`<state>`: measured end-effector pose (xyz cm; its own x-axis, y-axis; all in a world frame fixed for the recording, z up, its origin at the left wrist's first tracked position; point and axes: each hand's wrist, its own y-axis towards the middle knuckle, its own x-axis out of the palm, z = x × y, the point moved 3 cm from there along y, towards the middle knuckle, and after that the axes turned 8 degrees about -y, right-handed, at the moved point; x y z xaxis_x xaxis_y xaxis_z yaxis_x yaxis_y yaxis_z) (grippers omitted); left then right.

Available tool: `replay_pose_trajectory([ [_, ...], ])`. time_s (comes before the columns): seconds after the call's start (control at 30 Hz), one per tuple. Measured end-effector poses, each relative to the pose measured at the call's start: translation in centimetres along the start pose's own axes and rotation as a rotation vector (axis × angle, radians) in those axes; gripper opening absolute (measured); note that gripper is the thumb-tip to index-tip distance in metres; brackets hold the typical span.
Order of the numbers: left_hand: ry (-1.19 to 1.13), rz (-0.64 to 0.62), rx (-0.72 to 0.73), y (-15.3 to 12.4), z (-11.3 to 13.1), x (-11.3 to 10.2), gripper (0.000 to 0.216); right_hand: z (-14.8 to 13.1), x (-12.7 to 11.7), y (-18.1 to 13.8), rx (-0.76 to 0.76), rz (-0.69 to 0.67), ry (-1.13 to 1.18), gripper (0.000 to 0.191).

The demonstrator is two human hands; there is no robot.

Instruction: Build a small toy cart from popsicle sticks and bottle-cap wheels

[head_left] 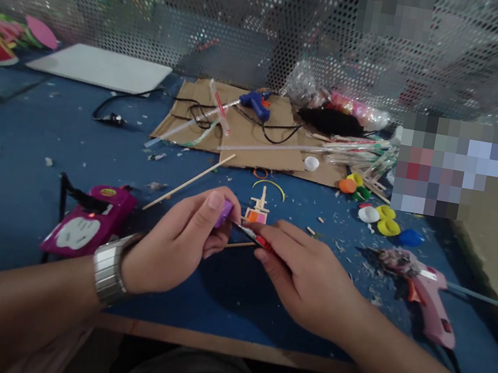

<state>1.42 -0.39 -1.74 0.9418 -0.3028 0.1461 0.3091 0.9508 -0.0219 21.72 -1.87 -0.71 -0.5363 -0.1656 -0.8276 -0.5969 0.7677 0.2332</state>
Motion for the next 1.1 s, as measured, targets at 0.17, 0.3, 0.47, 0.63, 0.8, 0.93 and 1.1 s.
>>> replay_pose_trajectory([
  [0.17, 0.131, 0.03, 0.093, -0.3, 0.1, -0.2, 0.054, -0.3, -0.1, -0.1, -0.012, -0.012, -0.077, 0.039],
  [0.3, 0.139, 0.024, 0.182, -0.7, 0.2, 0.0, 0.045, -0.3, 0.1, 0.0, -0.007, -0.002, 0.054, 0.035],
  [0.47, 0.243, 0.048, 0.269, -1.2, 0.2, 0.2, 0.04, -0.6, 0.3, 0.1, 0.067, -0.012, 0.225, 0.023],
  [0.63, 0.248, -0.037, 0.355, -1.2, 0.8, 0.6, 0.034, -0.7, 0.6, -0.2, 0.403, -0.303, 0.82, 0.04],
  [0.8, 0.232, -0.099, 0.338, -1.0, 0.9, 0.8, 0.032, -0.9, 0.8, -0.4, 0.481, -0.405, 1.034, 0.04],
  [0.93, 0.207, -0.1, 0.32, -1.1, 0.7, 0.7, 0.032, -0.6, 0.4, 0.1, 0.241, -0.152, 0.471, 0.035],
  [1.1, 0.15, -0.074, 0.267, -1.5, 0.8, 0.9, 0.033, -0.8, 0.2, 0.1, -0.011, 0.021, 0.12, 0.019],
])
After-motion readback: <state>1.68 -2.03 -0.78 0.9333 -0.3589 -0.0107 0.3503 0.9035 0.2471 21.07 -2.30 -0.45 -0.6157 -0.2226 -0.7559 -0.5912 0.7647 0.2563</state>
